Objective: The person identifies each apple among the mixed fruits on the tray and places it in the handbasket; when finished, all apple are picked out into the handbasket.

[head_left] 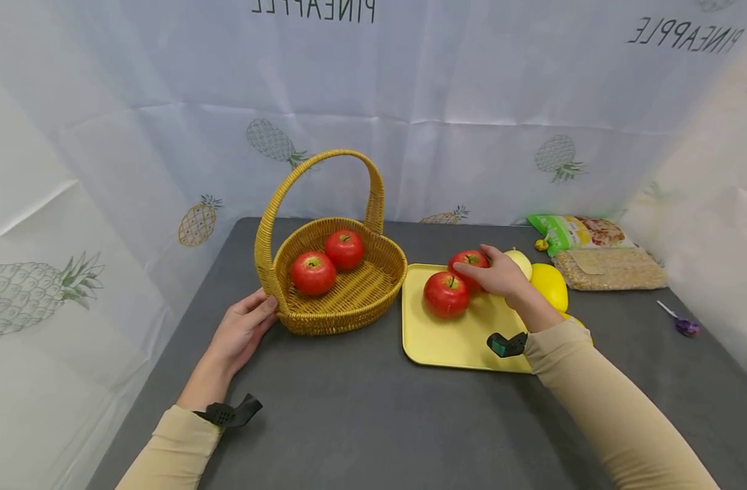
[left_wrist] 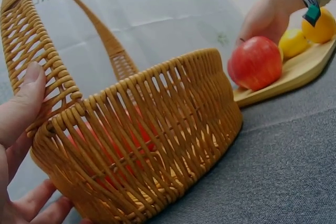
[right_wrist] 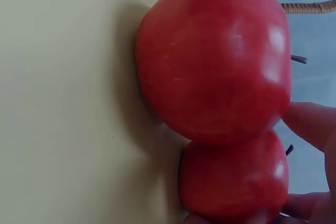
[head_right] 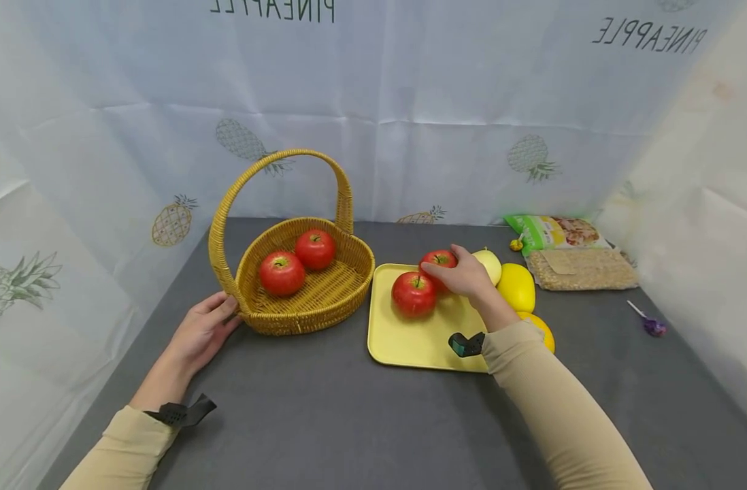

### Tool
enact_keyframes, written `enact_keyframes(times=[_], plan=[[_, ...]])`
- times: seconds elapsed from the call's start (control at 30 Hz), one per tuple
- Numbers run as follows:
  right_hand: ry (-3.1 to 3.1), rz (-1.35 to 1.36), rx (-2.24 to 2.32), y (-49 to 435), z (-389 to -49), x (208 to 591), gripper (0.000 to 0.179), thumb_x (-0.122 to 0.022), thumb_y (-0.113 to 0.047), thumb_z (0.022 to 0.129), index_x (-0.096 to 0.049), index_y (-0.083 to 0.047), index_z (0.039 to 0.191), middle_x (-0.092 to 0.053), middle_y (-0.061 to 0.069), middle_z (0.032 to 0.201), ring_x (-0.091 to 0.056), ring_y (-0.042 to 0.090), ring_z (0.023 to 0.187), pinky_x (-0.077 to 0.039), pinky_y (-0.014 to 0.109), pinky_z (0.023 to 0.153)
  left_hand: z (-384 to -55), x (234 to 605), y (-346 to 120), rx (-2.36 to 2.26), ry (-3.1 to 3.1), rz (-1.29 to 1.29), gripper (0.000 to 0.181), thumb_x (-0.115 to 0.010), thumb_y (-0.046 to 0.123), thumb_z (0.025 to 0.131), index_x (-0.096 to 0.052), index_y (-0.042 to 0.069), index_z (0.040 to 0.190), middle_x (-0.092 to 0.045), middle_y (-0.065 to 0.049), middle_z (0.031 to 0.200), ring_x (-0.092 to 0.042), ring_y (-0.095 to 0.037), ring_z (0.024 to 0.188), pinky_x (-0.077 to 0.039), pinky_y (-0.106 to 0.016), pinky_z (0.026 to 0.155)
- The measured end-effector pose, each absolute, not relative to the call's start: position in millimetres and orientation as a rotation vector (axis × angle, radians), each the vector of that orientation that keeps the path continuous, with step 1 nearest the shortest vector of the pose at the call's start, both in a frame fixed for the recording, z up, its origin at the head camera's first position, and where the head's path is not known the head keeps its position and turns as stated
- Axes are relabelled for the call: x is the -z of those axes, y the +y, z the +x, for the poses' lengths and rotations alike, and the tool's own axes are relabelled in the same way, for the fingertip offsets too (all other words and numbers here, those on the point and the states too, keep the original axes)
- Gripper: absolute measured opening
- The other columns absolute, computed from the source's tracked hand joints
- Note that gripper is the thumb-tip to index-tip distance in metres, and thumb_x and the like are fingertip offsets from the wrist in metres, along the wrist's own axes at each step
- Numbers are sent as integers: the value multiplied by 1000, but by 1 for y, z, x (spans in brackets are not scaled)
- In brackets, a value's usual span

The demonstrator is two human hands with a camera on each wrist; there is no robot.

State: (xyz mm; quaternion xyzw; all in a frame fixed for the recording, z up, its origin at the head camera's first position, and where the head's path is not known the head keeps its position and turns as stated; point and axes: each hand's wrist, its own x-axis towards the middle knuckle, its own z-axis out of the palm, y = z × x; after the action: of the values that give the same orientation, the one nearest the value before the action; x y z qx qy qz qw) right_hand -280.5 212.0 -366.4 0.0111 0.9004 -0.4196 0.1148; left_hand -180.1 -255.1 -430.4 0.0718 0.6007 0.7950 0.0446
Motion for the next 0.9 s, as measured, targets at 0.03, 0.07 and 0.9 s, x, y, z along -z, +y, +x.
enact_keyframes(times=[0.03, 0.07, 0.9], plan=[[2644, 33, 1225, 211, -281, 366, 101, -68, -51, 97, -12, 0, 163, -28, 30, 159, -35, 46, 139, -40, 56, 111, -180, 430, -255, -2422, 1841, 223, 23, -58, 15, 108, -71, 8, 125, -16, -18, 168, -33, -12, 147, -45, -23, 104], [2647, 33, 1220, 210, -281, 366, 100, -68, -50, 97, -12, 1, 163, -28, 31, 158, -35, 46, 139, -40, 57, 111, -181, 429, -255, -2417, 1842, 221, 22, -58, 16, 108, -72, 9, 123, -15, -18, 169, -28, -16, 150, -45, -23, 104], [2577, 33, 1372, 206, -283, 346, 94, -77, -37, 94, -21, -3, 161, -39, 27, 150, -46, 43, 130, -49, 54, 102, -184, 431, -255, -2396, 1881, 203, 19, -59, 16, 107, -74, 13, 118, -17, -17, 168, -16, -29, 154, -45, -23, 103]])
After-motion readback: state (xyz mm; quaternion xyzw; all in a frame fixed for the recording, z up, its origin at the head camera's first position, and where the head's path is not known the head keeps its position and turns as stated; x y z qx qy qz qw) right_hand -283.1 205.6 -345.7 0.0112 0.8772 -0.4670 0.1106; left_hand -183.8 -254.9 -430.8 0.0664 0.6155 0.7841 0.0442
